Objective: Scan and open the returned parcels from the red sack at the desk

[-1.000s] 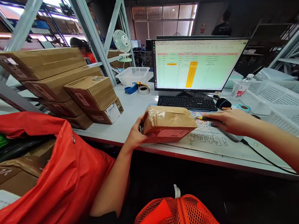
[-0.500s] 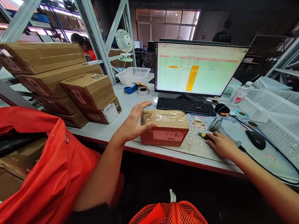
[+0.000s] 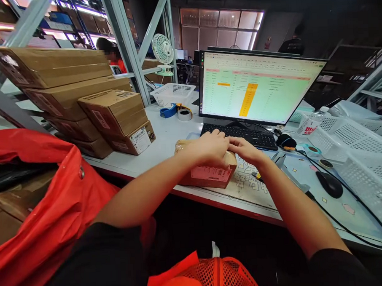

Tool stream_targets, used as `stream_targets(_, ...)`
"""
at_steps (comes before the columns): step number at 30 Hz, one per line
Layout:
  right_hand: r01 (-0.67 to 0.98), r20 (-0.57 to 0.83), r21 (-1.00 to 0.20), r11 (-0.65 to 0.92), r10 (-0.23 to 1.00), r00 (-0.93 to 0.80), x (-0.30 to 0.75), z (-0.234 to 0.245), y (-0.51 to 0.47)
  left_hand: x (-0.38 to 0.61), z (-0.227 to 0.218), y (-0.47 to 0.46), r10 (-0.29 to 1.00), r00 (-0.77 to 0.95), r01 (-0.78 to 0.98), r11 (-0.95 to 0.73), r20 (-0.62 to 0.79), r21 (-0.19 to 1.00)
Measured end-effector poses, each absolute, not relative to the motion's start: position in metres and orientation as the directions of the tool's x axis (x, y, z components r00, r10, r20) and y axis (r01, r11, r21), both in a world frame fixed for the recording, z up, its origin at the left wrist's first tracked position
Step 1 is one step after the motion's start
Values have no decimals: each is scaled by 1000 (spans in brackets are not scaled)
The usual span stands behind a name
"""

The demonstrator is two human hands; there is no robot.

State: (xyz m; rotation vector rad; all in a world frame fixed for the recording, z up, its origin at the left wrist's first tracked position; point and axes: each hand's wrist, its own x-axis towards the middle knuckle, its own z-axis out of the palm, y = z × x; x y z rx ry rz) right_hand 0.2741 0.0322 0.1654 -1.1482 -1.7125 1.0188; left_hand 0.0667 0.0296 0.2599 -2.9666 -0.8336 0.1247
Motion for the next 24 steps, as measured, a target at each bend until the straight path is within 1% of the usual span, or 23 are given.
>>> stream_targets(3, 275, 190, -928, 250, 955, -227, 278, 163, 32, 78, 272, 37, 519, 843, 517, -854, -146, -50)
stream_targets(5, 269, 188, -931, 247, 956, -225, 279, 163, 31, 81, 270, 33, 516, 846, 513, -856, -132, -60)
stream_targets(7, 274, 190, -930, 245, 959, -209, 278, 162, 31, 77, 256, 18, 534, 845, 527, -843, -40, -105)
stream_targets(10, 325, 214, -911, 254, 964, -156, 277, 161, 32, 61, 222, -20, 563, 805, 592, -781, 187, -199)
stream_targets(11, 350, 224, -900, 261, 964, -142, 277, 161, 32, 54, 211, -33, 562, 787, 612, -761, 254, -213)
stream_targets(12, 378, 232, -886, 269, 963, -140, 277, 161, 32, 45, 204, -44, 558, 771, 627, -750, 308, -209)
stream_targets(14, 443, 253, -847, 294, 956, -151, 277, 163, 29, 28, 199, -59, 548, 764, 617, -775, 340, -138)
stream_targets(17, 582, 310, -731, 356, 933, -180, 272, 170, 17, 0, 218, -51, 572, 770, 591, -806, 283, 22)
stream_targets(20, 725, 378, -561, 400, 903, -206, 260, 180, 4, -21, 243, -16, 666, 727, 656, -745, 166, 120)
stream_targets(22, 772, 421, -487, 408, 884, -202, 252, 186, 1, -26, 252, 8, 669, 738, 654, -741, 88, 154)
stream_targets(24, 764, 448, -497, 411, 876, -179, 247, 191, 6, -22, 255, 25, 646, 762, 638, -760, 42, 127)
